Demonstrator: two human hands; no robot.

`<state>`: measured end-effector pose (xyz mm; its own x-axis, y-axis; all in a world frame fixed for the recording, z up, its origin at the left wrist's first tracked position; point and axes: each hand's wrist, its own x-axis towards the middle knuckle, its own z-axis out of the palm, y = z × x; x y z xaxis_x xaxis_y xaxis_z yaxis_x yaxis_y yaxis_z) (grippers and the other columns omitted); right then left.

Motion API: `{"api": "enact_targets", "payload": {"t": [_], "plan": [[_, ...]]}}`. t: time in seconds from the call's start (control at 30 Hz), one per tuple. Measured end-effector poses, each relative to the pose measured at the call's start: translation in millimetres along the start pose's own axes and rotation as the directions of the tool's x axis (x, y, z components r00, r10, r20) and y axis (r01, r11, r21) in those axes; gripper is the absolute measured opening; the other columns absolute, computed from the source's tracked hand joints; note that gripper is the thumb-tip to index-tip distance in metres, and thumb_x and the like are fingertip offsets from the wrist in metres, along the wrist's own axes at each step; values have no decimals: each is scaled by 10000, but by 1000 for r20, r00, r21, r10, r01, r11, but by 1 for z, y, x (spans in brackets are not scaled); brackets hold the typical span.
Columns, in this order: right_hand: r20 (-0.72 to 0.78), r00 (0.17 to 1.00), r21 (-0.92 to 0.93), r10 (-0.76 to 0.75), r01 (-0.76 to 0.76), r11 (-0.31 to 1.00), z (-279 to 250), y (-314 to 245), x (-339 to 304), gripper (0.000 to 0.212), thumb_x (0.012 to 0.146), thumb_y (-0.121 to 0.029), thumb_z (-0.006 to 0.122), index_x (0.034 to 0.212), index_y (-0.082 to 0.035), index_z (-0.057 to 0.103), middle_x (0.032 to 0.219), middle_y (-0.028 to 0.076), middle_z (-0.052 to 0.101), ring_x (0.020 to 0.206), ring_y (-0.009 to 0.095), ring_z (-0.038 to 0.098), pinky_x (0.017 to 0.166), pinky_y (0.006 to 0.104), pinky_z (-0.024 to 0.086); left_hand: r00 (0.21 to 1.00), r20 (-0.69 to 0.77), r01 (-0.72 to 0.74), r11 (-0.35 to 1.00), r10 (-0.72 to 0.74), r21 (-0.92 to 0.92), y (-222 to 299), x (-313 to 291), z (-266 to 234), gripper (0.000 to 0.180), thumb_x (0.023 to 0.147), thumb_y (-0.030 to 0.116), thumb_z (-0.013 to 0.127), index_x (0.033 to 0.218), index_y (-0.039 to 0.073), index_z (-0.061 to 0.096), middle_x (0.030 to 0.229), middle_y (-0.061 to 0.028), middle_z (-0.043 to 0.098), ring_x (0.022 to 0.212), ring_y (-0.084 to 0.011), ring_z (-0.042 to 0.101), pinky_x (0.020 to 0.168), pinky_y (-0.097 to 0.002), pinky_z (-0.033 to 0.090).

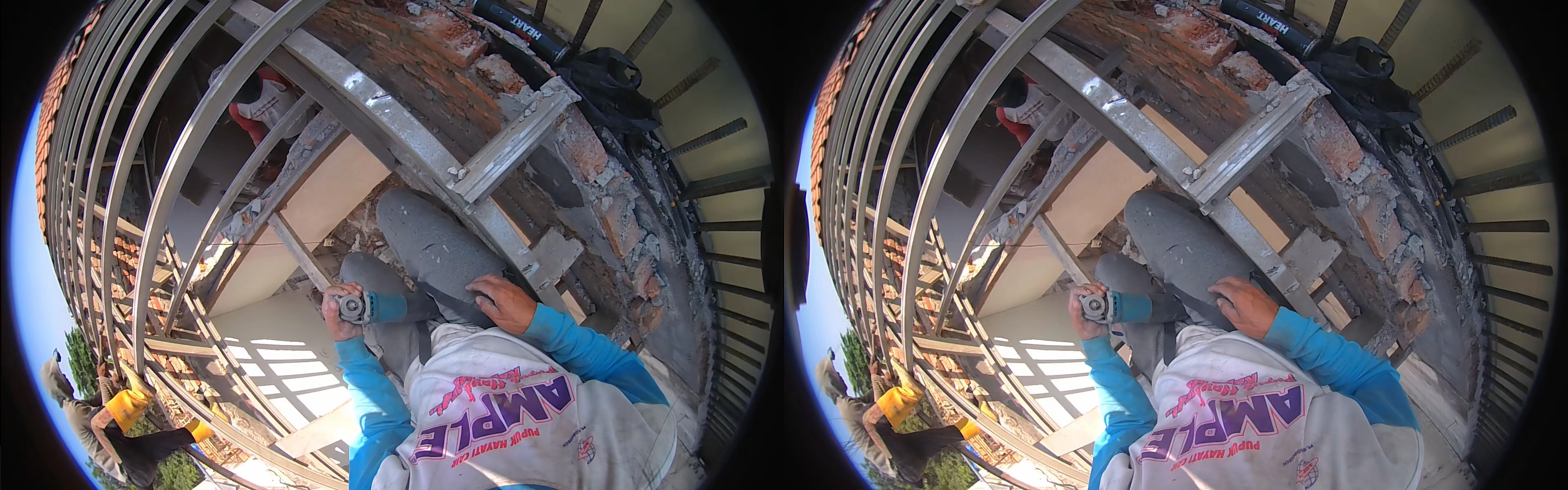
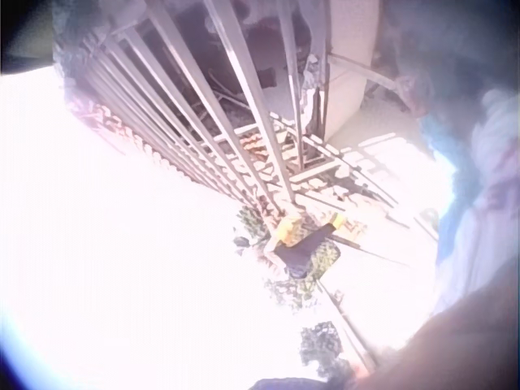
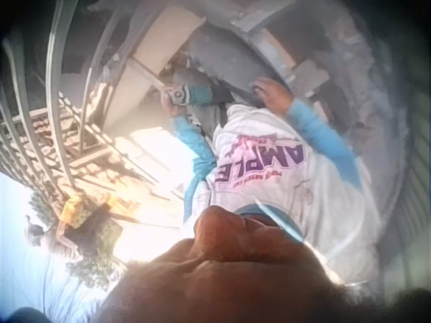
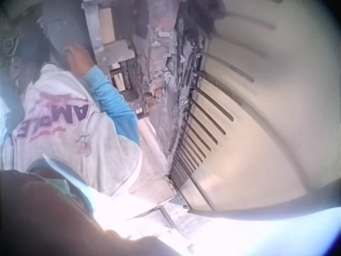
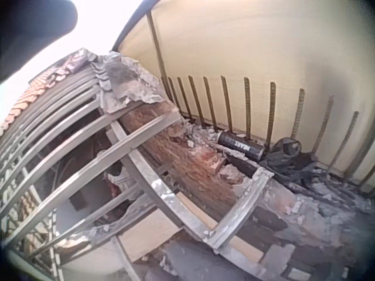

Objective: The person removes a metal nut and a disc from an angle grinder, places a different disc onto the tool, and tightens the nut before using the grinder on a metal beam.

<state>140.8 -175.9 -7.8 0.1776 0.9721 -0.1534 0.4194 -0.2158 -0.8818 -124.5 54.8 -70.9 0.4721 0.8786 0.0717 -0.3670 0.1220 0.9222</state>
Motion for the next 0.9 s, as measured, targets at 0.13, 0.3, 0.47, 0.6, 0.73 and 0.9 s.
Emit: {"api": "enact_targets", "payload": {"t": [0.13,0.3,0.47,0.6,0.73,0.9], "plan": [[-281,960,-145,6,-48,988,20,4,11,252,929,-108,510,1133,21,582,1144,211,573,1076,381,534,949,423,419,995,-84,-53,993,44,-103,-9,-26,-39,376,896,425,527,900,50,498,796,-149,548,888,-294,528,867,-432,425],[-161,971,-196,175,-205,959,14,40,18,255,864,-8,489,1090,36,599,1058,253,621,1001,421,588,892,442,465,976,-209,-120,956,63,-269,-28,-57,-74,366,900,420,469,886,55,500,786,-131,540,880,-297,518,845,-447,430],[-180,944,-311,275,-320,895,22,42,16,252,849,19,508,1083,33,600,1014,258,645,981,406,623,874,423,491,950,-306,-157,935,55,-319,-23,-72,-83,360,893,409,451,839,58,506,772,-128,537,842,-302,528,839,-450,451],[-56,930,-464,362,-345,816,20,52,16,249,885,-93,576,1094,37,612,995,274,657,930,410,644,829,428,501,934,-357,-145,928,14,-343,-16,-82,-94,338,885,406,483,838,71,501,757,-115,537,844,-297,535,828,-450,468],[-26,900,-407,436,-408,817,23,56,20,228,863,-126,611,1013,31,679,1021,224,682,919,365,664,836,405,506,935,-354,-178,899,28,-400,-19,-93,-109,349,874,399,553,819,59,499,776,-126,535,855,-299,538,865,-466,449],[1,869,-114,495,-492,863,28,84,9,256,864,-123,627,1066,32,654,956,170,697,852,241,655,801,349,504,935,-355,-169,888,6,-428,-15,-99,-111,281,893,366,533,824,96,506,751,-93,537,871,-280,536,882,-464,437]]}}
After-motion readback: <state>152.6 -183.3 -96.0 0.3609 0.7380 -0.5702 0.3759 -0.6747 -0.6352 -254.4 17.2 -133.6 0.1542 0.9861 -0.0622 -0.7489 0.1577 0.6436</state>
